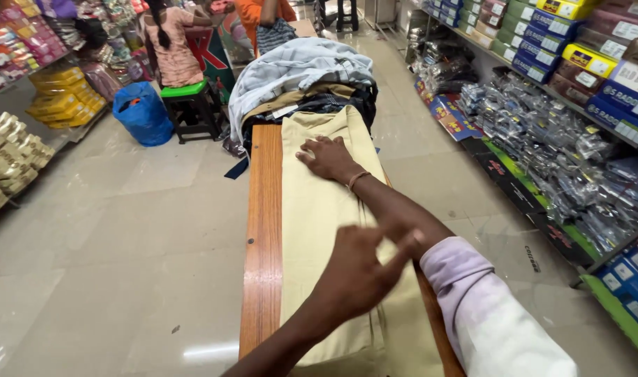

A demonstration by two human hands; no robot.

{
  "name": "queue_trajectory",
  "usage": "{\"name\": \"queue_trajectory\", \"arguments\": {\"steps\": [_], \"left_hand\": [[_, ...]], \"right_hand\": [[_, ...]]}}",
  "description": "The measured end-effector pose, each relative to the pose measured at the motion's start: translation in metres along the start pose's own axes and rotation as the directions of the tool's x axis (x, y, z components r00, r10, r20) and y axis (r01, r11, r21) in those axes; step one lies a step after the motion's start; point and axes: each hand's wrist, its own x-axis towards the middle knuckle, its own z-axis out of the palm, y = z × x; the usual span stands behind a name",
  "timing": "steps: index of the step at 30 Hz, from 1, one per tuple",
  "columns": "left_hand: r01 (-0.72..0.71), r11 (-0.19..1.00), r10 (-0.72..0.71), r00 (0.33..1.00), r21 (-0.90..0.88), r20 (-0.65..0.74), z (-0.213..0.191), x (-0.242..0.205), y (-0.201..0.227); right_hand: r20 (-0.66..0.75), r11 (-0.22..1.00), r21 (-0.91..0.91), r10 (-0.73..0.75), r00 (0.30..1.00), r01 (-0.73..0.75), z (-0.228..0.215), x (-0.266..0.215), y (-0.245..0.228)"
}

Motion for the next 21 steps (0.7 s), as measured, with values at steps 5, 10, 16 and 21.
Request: {"name": "queue_trajectory", "arguments": {"steps": [5, 10, 16, 21], "left_hand": [[-0.26, 0.794, -0.049, 0.874, 0.549, 0.484, 0.03, -0.015, -0.037], [-0.388, 0.748, 0.125, 0.879, 0.538, 0.46, 0.042, -0.023, -0.053], [-0.305, 0.777, -0.044, 0.846, 0.551, 0.531, 0.054, -0.037, -0.051], [-0.421, 0.739, 0.029, 0.8, 0.526, 0.6, 0.087, -0.049, -0.1]], "right_hand": [[-0.042, 0.999, 0.048, 0.006, 0.999, -0.004, 0.004, 0.004, 0.004], [-0.022, 0.999, 0.043, 0.032, 0.999, -0.031, 0.003, 0.002, 0.004], [-0.028, 0.999, 0.035, 0.025, 0.999, -0.024, 0.007, 0.006, 0.007], [-0.015, 0.999, 0.036, 0.022, 1.0, -0.022, 0.001, 0.004, 0.003]]}}
